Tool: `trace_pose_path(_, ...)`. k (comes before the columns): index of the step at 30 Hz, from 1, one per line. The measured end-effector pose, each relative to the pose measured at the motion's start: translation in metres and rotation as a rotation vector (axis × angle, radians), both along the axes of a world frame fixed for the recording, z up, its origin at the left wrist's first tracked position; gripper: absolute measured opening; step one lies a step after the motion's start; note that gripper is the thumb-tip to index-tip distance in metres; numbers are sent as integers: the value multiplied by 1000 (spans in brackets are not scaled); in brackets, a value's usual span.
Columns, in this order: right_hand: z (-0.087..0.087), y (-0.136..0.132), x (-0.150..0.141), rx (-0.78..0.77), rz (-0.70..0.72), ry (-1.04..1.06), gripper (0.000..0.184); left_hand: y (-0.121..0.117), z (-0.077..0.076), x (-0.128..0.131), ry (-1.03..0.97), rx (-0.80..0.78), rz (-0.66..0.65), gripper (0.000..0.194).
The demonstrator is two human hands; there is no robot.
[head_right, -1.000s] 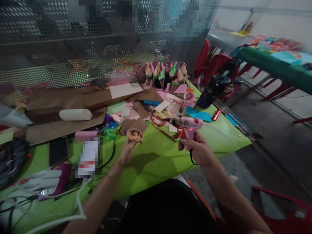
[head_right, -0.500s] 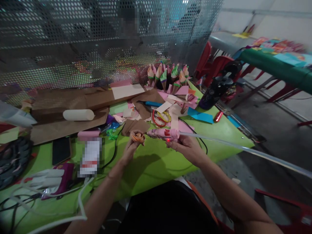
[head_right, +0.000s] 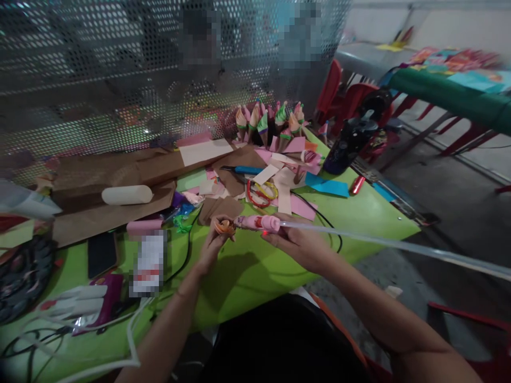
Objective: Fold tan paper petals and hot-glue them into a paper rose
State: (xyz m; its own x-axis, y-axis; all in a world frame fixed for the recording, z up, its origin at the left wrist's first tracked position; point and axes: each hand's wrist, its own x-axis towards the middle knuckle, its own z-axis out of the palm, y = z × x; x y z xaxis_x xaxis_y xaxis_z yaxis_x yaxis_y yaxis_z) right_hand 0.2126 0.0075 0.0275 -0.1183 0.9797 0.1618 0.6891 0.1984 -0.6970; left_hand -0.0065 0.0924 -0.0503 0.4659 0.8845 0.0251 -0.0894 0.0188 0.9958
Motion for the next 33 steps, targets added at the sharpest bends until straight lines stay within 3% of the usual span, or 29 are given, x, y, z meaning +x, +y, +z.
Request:
trace_pose_path(6,-1,1,-1,101,12,-184,27,-1,11,-1,40,-17,-7,38)
trace_pose_path(12,-1,-2,-1,161,20,-275,26,2,0,0,-1,-51,21,38)
trace_pose_path(17,-2,-2,-1,171,21,-253,27,3,-9,-1,-37,-60,28,33)
trace_pose_path(25,-6,2,-2,183,15,-279,26,0,0,-2,-49,-60,-6,40)
trace_pose_path(33,-7,0,0,191,21,-280,28,3,-6,-2,-32,-77,27,35)
